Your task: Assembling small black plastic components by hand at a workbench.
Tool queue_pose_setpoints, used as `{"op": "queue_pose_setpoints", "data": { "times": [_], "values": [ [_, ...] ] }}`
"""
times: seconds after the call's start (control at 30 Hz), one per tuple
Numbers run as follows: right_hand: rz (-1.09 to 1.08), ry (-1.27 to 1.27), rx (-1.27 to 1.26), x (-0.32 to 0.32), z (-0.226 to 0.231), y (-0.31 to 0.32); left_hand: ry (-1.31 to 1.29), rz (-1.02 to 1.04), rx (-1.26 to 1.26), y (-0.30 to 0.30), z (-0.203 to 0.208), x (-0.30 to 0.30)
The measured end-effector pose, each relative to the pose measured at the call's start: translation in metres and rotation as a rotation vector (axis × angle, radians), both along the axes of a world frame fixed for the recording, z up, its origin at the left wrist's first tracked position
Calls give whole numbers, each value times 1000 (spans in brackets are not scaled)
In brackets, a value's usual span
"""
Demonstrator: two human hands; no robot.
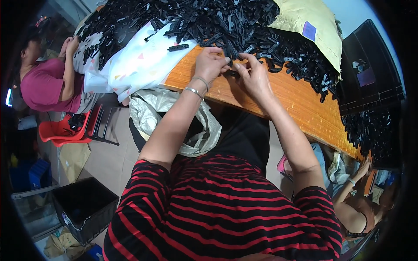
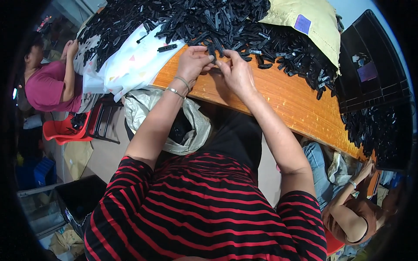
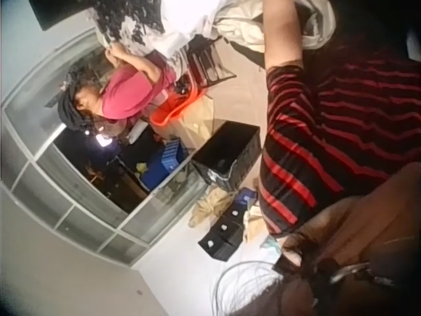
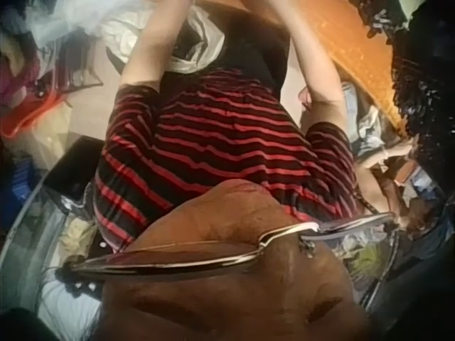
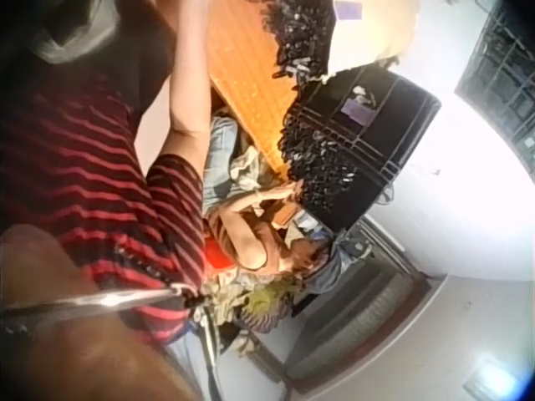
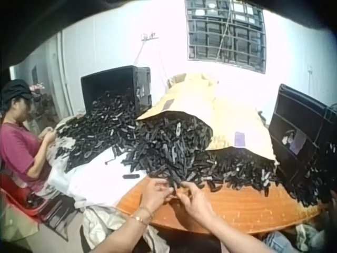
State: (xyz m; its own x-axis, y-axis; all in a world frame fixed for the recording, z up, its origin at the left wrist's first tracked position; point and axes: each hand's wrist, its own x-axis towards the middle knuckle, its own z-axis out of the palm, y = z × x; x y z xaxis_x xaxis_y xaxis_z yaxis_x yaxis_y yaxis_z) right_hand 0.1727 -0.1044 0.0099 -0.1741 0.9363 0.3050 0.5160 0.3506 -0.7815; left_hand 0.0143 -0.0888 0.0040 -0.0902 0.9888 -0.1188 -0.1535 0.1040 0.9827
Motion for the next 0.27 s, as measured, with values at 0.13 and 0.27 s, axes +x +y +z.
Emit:
{"op": "queue_pose_setpoints", "data": {
  "times": [0.13,0.27],
  "values": [
    [124,355,-290,-2,-2,5,-153,-129,52,-15,4,0],
    [140,494,-525,15,0,8,-77,-254,-11,-18,15,-16]
  ]
}}
